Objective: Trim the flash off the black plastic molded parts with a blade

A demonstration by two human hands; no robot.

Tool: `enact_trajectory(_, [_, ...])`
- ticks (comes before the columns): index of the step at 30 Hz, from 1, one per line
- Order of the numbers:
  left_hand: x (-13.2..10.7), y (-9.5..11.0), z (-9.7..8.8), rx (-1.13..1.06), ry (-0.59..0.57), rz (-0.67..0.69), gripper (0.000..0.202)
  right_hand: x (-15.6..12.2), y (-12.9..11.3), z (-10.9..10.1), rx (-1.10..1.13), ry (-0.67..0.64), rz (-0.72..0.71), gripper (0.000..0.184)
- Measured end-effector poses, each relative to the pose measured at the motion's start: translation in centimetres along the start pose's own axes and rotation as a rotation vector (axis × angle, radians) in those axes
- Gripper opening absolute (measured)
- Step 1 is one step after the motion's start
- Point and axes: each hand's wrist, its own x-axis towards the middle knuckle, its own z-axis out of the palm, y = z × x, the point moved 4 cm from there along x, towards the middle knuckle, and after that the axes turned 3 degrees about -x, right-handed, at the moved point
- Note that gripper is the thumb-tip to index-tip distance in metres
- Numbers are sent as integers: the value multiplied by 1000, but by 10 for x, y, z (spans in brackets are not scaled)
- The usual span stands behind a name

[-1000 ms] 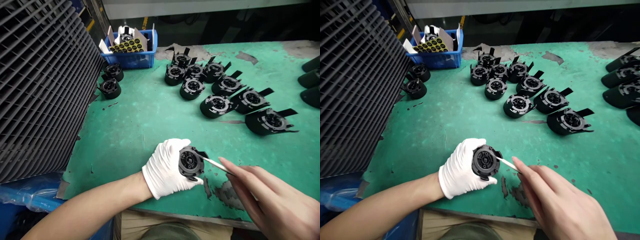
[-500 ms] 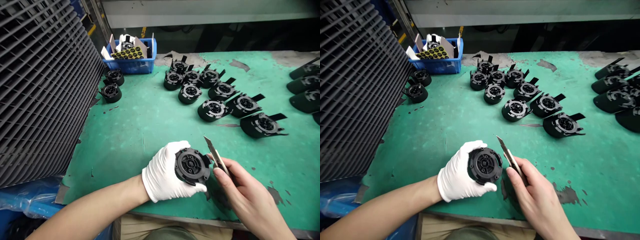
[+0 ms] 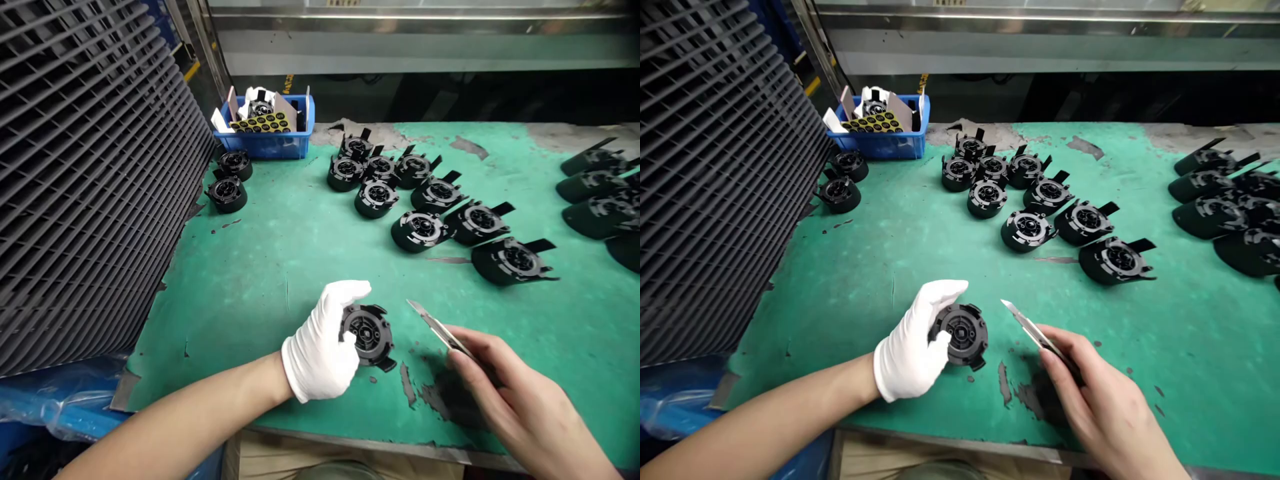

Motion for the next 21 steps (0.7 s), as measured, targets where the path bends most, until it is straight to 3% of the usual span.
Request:
enact_trajectory(3, [3,-2,3,-101,26,-26,68,1,0,-3,-30,-1,-65,39])
enact_trajectory(5, [5,-4,2,-115,113,-75,44,3,-3,-5,-35,4,-106,33])
enact_trajectory(7, [4,-4,-4,-47,226,-119,36,5,-6,-8,-40,36,-155,30])
enact_trajectory(10, [0,-5,-7,82,241,-105,68,7,-7,-9,-72,86,-206,36])
enact_trajectory(13, [-5,-7,5,154,78,7,128,5,-7,-7,-121,88,-230,41])
enact_trajectory(15, [-8,-10,14,222,1,51,148,3,-7,-5,-143,93,-235,42])
enact_trajectory(21, [-11,-6,18,195,-158,3,124,8,-17,-2,-94,87,-339,31])
